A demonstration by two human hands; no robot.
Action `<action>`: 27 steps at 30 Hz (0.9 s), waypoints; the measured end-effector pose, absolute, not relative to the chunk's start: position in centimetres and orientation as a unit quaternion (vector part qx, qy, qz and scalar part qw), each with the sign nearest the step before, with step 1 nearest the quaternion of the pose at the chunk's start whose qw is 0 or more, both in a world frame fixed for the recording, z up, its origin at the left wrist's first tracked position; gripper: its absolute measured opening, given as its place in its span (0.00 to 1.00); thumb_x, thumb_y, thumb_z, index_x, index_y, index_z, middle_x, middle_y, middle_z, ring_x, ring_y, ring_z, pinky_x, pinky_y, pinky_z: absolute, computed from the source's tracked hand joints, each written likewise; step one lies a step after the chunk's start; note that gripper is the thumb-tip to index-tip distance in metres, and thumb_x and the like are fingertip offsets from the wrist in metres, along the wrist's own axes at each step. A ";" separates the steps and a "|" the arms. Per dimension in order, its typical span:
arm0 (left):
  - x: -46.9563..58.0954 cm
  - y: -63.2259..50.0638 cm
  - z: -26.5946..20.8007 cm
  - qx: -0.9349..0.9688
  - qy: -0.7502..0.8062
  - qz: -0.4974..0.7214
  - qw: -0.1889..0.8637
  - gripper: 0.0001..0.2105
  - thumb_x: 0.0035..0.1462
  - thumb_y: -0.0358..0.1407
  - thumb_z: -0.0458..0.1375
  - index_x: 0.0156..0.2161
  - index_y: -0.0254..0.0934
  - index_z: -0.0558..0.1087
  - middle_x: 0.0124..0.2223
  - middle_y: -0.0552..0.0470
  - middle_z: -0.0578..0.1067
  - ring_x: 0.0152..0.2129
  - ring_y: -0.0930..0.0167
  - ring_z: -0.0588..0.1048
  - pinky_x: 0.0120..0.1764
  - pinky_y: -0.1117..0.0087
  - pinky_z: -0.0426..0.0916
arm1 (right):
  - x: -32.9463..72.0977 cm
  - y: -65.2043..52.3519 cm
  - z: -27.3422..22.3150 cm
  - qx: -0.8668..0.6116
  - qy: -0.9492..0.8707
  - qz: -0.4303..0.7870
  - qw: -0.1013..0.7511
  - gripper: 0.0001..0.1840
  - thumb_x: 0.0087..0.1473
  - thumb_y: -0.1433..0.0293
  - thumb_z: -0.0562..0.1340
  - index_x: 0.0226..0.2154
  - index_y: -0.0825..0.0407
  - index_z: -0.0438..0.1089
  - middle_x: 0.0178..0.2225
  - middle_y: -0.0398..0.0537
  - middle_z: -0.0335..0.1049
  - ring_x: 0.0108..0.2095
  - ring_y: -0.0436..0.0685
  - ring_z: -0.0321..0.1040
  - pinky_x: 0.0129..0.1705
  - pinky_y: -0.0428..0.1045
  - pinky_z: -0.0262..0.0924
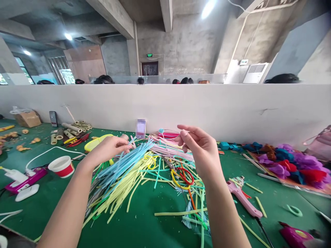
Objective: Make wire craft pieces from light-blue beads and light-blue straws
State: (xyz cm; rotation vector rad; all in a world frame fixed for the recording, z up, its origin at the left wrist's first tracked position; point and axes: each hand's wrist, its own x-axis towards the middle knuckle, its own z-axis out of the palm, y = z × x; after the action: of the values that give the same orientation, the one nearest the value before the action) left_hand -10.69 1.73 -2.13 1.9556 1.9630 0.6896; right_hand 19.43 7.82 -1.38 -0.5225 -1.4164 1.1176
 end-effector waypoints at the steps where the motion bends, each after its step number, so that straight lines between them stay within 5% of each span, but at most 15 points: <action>1: -9.6 1.3 -1.0 0.698 0.624 0.285 0.206 0.15 0.59 0.48 0.59 0.35 0.39 0.80 0.37 0.49 0.82 0.36 0.63 0.78 0.38 0.69 0.67 | 19.3 7.7 -1.3 -0.211 -0.591 0.494 0.602 0.13 0.56 0.62 0.68 0.43 0.49 0.78 0.25 0.44 0.73 0.26 0.48 0.65 0.24 0.44 0.57; 5: -5.2 0.0 0.8 0.697 0.436 0.445 0.355 0.13 0.60 0.45 0.62 0.35 0.37 0.80 0.29 0.49 0.80 0.28 0.67 0.78 0.35 0.69 0.72 | 19.1 6.8 -0.8 -0.152 -0.500 0.537 0.662 0.09 0.56 0.63 0.68 0.40 0.47 0.77 0.26 0.42 0.70 0.22 0.45 0.59 0.20 0.44 0.52; 11: -1.7 0.1 -3.1 0.612 0.410 0.587 0.335 0.17 0.66 0.47 0.55 0.31 0.37 0.74 0.18 0.59 0.64 0.12 0.78 0.63 0.18 0.77 0.57 | 19.8 6.2 -0.5 -0.134 -0.476 0.510 0.704 0.10 0.56 0.61 0.67 0.40 0.46 0.74 0.27 0.41 0.67 0.19 0.44 0.54 0.17 0.45 0.42; 15: -1.2 -0.5 -8.0 0.626 0.423 0.591 0.282 0.16 0.66 0.46 0.56 0.32 0.37 0.74 0.24 0.55 0.69 0.23 0.75 0.69 0.29 0.75 0.66 | 19.8 5.8 -0.4 -0.130 -0.465 0.512 0.710 0.11 0.53 0.61 0.68 0.40 0.46 0.74 0.28 0.39 0.67 0.19 0.43 0.52 0.17 0.45 0.41; 17: -0.9 -1.0 -9.9 0.641 0.385 0.585 0.314 0.18 0.65 0.45 0.58 0.27 0.36 0.73 0.41 0.46 0.75 0.43 0.67 0.74 0.46 0.69 0.69 | 19.5 5.5 -0.4 -0.127 -0.452 0.533 0.704 0.13 0.51 0.61 0.69 0.39 0.46 0.74 0.28 0.38 0.67 0.19 0.43 0.51 0.16 0.44 0.40; 19: -0.3 -1.4 -11.1 0.642 0.324 0.565 0.404 0.20 0.65 0.45 0.57 0.25 0.35 0.70 0.54 0.43 0.73 0.52 0.61 0.71 0.54 0.62 0.67 | 19.0 5.5 -0.5 -0.126 -0.433 0.561 0.694 0.14 0.48 0.62 0.71 0.38 0.47 0.73 0.29 0.37 0.67 0.19 0.42 0.51 0.16 0.43 0.40; 21: 0.5 -1.4 -11.8 0.620 0.276 0.542 0.496 0.20 0.66 0.46 0.55 0.25 0.34 0.69 0.52 0.40 0.74 0.46 0.61 0.76 0.50 0.58 0.71 | 18.4 6.1 -1.2 -0.132 -0.420 0.581 0.684 0.15 0.47 0.63 0.71 0.39 0.47 0.73 0.30 0.37 0.68 0.19 0.41 0.52 0.17 0.41 0.44; 23: 1.0 -1.0 -12.3 0.580 0.278 0.551 0.533 0.19 0.66 0.47 0.55 0.27 0.35 0.67 0.41 0.43 0.77 0.30 0.68 0.78 0.36 0.65 0.74 | 17.7 7.0 -2.4 -0.158 -0.427 0.582 0.674 0.16 0.48 0.61 0.71 0.41 0.47 0.73 0.31 0.38 0.71 0.21 0.42 0.57 0.20 0.41 0.51; 25: 1.1 -0.4 -12.9 0.542 0.319 0.595 0.500 0.19 0.64 0.48 0.56 0.28 0.35 0.66 0.30 0.50 0.74 0.17 0.76 0.70 0.19 0.75 0.63 | 17.3 8.0 -4.3 -0.208 -0.461 0.558 0.658 0.20 0.52 0.58 0.68 0.45 0.48 0.72 0.36 0.43 0.75 0.29 0.46 0.67 0.28 0.42 0.60; 27: 0.8 0.1 -13.6 0.533 0.348 0.625 0.452 0.19 0.63 0.47 0.58 0.27 0.35 0.65 0.26 0.54 0.71 0.12 0.81 0.62 0.15 0.78 0.51 | 17.0 8.2 -6.7 -0.294 -0.484 0.520 0.639 0.24 0.55 0.54 0.66 0.51 0.47 0.69 0.42 0.47 0.76 0.39 0.51 0.72 0.35 0.44 0.66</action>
State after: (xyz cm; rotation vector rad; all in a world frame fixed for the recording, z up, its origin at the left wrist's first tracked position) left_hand 0.78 0.12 -13.57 1.3168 0.8584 1.5428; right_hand 16.97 8.21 -6.67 -0.6713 -1.1055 1.1862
